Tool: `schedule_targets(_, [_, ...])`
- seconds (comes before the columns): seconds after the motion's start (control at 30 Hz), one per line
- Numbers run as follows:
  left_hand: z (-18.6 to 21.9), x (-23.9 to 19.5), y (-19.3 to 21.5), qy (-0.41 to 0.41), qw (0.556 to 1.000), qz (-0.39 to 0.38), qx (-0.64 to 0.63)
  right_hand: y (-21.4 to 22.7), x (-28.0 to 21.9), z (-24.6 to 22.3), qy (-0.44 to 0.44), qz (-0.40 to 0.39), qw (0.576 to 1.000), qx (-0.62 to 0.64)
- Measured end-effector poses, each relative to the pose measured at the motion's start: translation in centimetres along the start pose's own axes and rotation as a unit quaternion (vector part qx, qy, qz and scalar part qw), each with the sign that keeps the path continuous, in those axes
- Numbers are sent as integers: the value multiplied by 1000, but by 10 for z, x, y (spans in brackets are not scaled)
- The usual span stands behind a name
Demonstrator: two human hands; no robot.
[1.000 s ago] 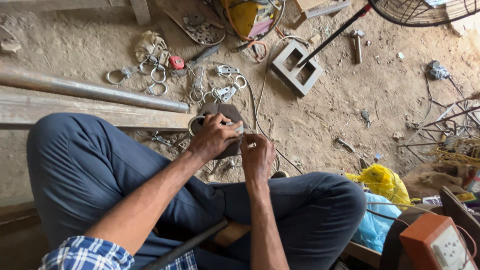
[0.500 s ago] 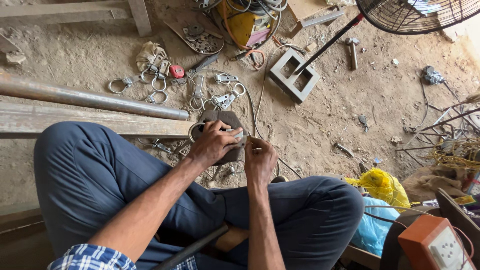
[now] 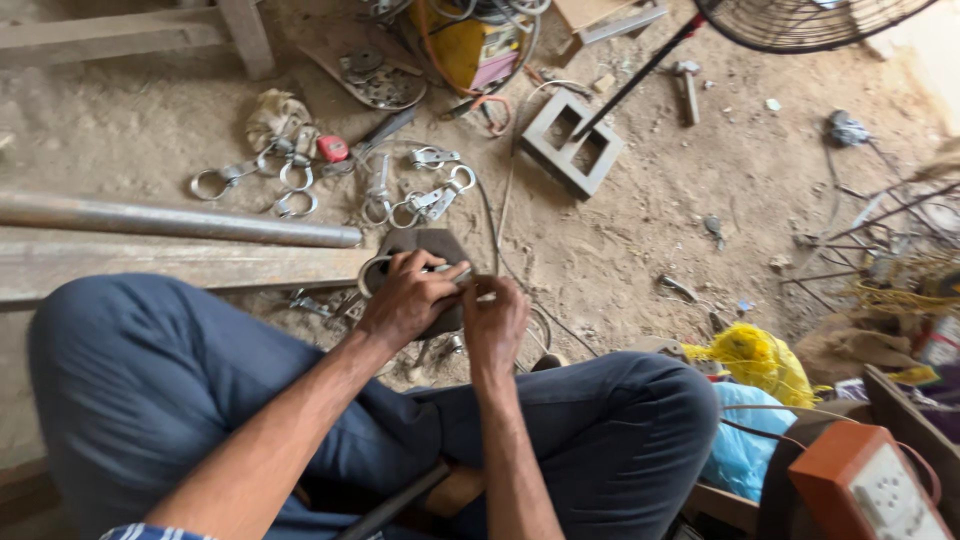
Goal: The person sits on the floor and uses a hammer to assemble metal shackles by fitting pins and plates together. They strike the components with the hammer to secure them and place the parts on the ground.
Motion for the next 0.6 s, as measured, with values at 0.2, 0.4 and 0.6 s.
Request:
schedule_targets(0.2, [-3,0,-1,13,1000,-13,3,-1,1,5,-110,-57,988,93])
schedule_targets(0.4, [-9,-3,-9,23,999,-26,18,10,-6,-3,-97,-74,991,51])
schedule_targets(0.6, [-6,0,-8,-10,1000,12,15,20,-11,13,-123,-30,962,242])
Point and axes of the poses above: each hand's wrist, its own x-axis towards the middle knuckle, its own y-axis out of the back of the hand, z = x × y, the point moved 5 cm from there along x, towards the middle knuckle, and after that the axes turned 7 degrees about -z, right-handed, at the moved point
